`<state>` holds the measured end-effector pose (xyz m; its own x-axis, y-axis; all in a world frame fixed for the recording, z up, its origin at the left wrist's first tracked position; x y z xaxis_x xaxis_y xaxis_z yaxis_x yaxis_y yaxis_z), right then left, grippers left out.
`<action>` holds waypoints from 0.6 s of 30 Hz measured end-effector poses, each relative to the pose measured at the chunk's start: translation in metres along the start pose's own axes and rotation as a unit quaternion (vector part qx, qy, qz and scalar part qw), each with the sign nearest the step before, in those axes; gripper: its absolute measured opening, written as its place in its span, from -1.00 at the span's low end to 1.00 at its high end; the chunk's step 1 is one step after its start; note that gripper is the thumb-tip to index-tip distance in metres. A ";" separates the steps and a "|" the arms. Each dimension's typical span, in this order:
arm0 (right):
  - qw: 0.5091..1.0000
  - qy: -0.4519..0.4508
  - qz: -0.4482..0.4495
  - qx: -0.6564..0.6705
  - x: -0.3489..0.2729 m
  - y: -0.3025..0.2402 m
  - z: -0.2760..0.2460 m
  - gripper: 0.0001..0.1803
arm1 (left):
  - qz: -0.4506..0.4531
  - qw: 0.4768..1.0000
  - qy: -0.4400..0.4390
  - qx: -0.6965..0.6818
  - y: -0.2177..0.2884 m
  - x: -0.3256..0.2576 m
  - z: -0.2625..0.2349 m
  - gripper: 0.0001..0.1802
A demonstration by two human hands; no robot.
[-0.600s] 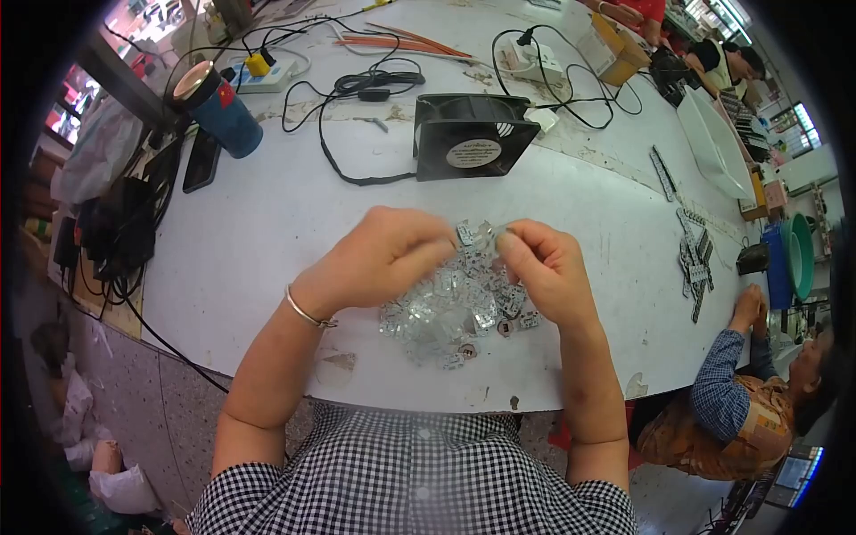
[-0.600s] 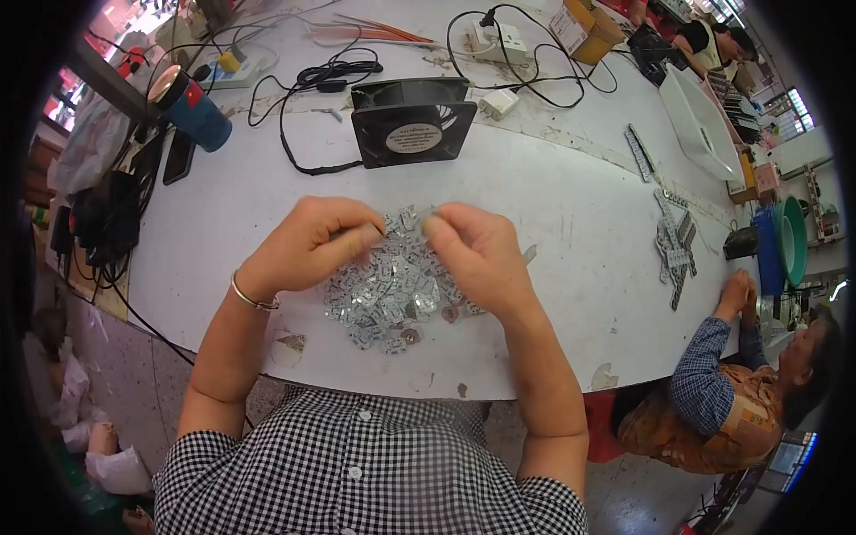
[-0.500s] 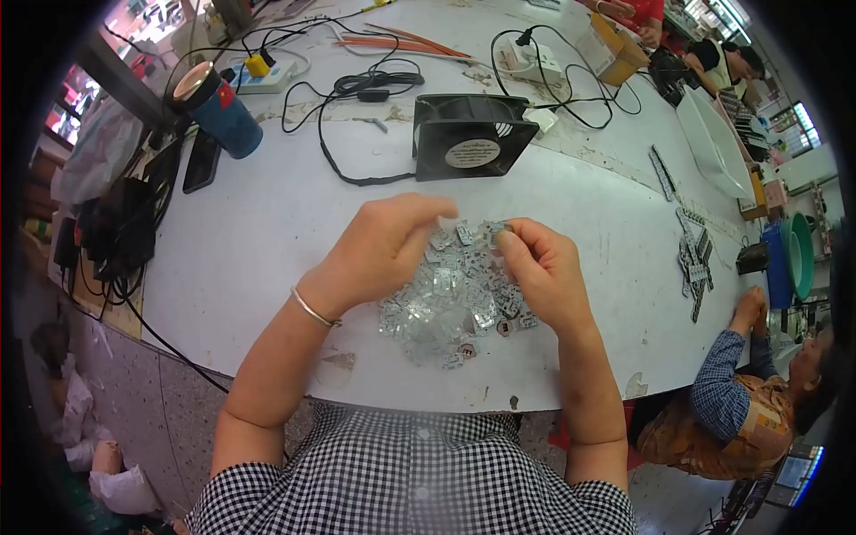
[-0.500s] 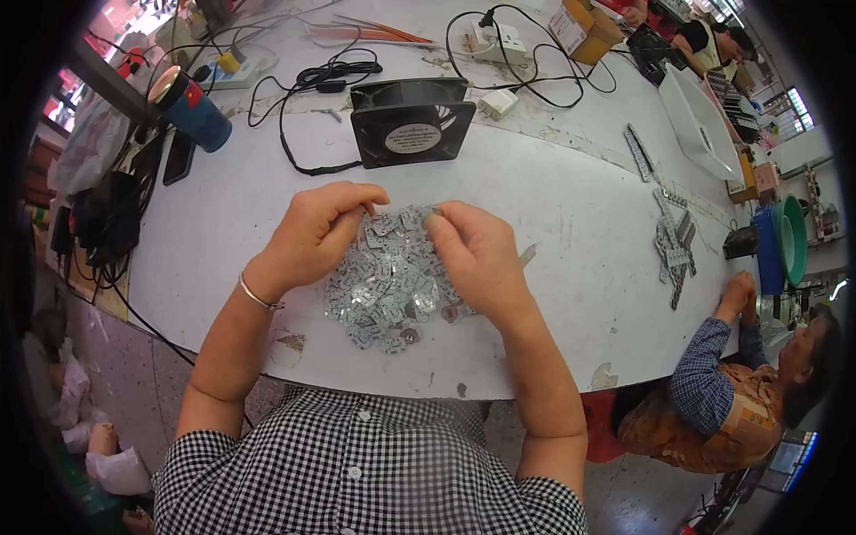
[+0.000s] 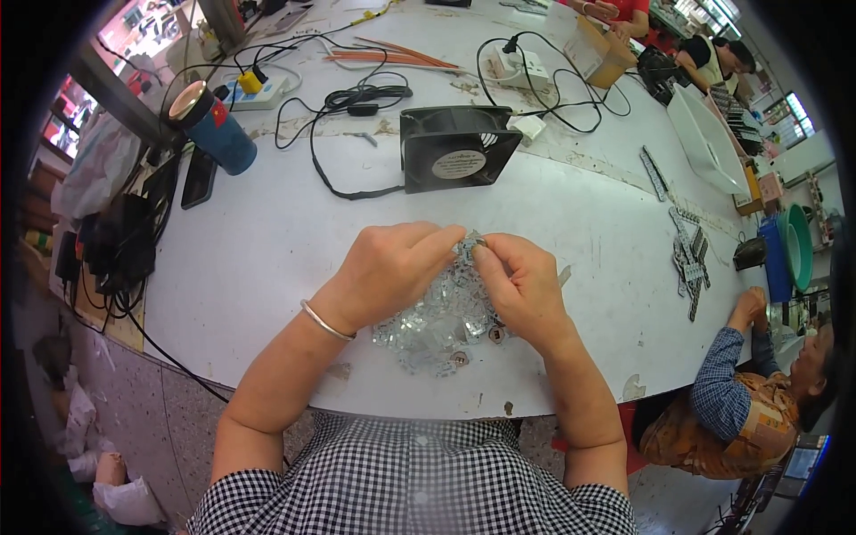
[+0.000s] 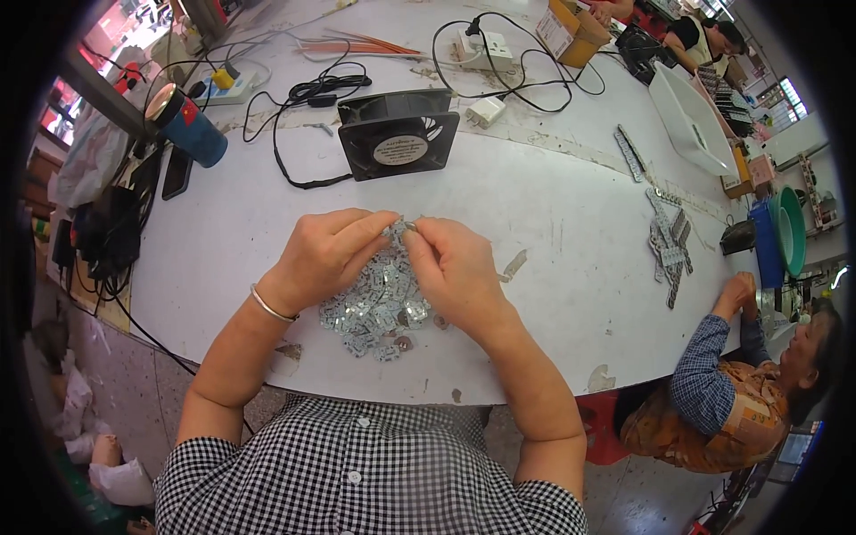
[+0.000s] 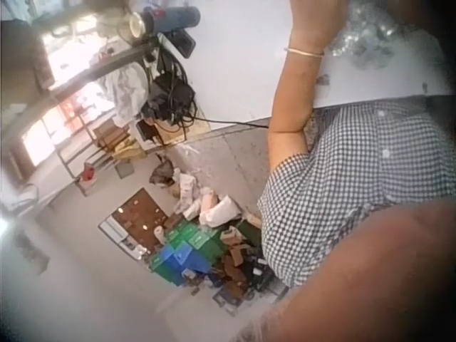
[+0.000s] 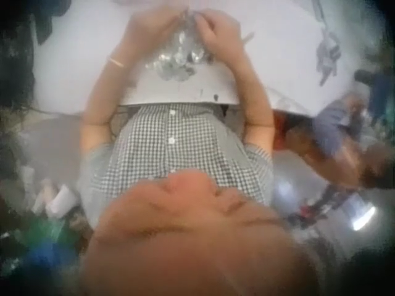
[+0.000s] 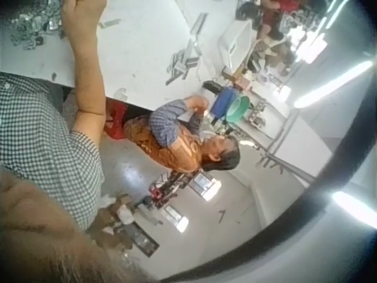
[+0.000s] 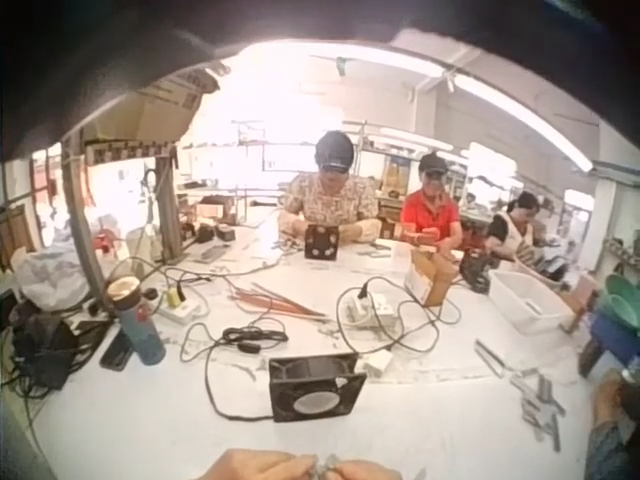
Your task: Testing and inspecting small electronic LED components at a workshop table.
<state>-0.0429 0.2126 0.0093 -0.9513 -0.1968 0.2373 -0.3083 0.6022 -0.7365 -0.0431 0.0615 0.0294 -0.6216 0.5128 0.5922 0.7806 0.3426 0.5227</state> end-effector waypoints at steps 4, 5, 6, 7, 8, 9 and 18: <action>0.999 0.010 -0.028 -0.013 -0.002 0.000 0.002 -0.84 | 0.020 1.000 0.005 -0.001 0.002 0.001 0.000 -0.70; 0.999 0.006 -0.033 -0.016 -0.001 0.000 0.002 -0.82 | 0.029 1.000 0.009 -0.006 0.004 0.002 0.000 -0.71; 0.999 0.007 -0.034 -0.016 -0.002 -0.001 0.001 -0.82 | 0.030 0.999 0.009 -0.006 0.004 0.002 0.000 -0.71; 0.999 0.003 -0.030 -0.021 -0.002 0.000 0.001 -0.82 | 0.019 1.000 0.007 -0.006 0.002 0.001 0.000 -0.72; 0.999 0.000 -0.027 -0.026 -0.002 0.001 0.002 -0.81 | 0.008 1.000 0.005 -0.006 0.000 0.001 0.001 -0.73; 0.999 0.001 -0.028 -0.027 -0.001 0.000 0.002 -0.81 | 0.010 1.000 0.006 -0.005 0.000 0.001 0.001 -0.73; 0.999 0.026 -0.024 -0.027 0.001 0.003 0.002 -0.85 | -0.030 0.997 0.053 -0.036 -0.002 0.001 -0.001 -0.75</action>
<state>-0.0445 0.2131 0.0058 -0.9337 -0.1876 0.3051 -0.3524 0.6333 -0.6890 -0.0458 0.0600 0.0297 -0.6741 0.4053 0.6175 0.7368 0.3112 0.6002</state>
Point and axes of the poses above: each hand's wrist, its own x-axis towards the middle knuckle, its own z-axis out of the palm, y = z × x, the point moved 7 cm from there along x, towards the middle knuckle, and after that the axes turned 13 degrees about -x, right-handed, at the moved point
